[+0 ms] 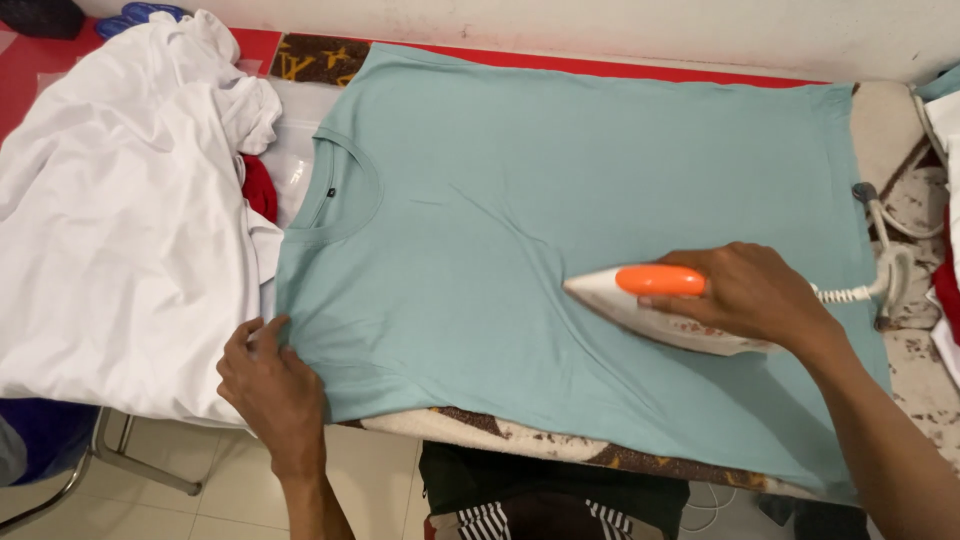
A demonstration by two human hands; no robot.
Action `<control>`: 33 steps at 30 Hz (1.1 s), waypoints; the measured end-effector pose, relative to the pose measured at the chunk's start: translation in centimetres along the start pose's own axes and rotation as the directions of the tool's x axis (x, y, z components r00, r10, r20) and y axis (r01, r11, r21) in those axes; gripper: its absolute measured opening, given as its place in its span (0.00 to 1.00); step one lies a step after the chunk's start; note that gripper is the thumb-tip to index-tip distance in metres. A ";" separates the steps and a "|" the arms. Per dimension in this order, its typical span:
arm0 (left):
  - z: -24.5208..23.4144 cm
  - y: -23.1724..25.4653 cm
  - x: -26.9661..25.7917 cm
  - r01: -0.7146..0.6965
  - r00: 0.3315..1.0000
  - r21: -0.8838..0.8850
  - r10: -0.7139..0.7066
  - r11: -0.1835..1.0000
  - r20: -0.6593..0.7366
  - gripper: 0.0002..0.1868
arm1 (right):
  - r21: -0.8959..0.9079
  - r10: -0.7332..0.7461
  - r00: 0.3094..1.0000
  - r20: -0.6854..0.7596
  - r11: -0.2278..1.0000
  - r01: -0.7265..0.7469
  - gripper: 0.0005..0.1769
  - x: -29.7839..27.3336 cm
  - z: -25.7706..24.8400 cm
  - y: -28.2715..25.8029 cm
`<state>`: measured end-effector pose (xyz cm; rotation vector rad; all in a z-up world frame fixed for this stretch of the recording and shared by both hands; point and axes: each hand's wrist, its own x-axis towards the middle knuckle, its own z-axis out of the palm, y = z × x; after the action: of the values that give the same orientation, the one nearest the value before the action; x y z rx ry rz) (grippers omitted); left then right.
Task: A person is ironing a light blue t-shirt on a padded surface, using a steam iron to remove wrinkles while smoothing the fabric with their free hand.
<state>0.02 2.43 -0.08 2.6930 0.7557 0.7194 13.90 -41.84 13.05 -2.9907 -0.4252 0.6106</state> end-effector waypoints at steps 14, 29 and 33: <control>-0.5 6.3 -1.0 -0.618 0.574 -0.598 0.813 0.510 0.099 0.02 | 0.036 0.058 0.994 -0.090 0.998 -0.055 0.21 1.4 -1.3 -2.3; -2.0 1.9 1.9 -0.404 0.827 -0.404 0.516 0.821 0.223 0.13 | -0.055 -0.039 0.986 0.162 0.997 0.049 0.17 0.2 -3.1 -5.1; 0.6 1.0 6.0 -0.368 0.905 -0.262 0.408 0.892 0.119 0.18 | -0.016 -0.030 0.989 0.147 0.999 0.033 0.17 0.0 -2.8 -5.4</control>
<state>5.23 4.82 2.16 2.6629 0.0739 0.6028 13.65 -36.68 16.21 -2.9604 -0.4883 0.8313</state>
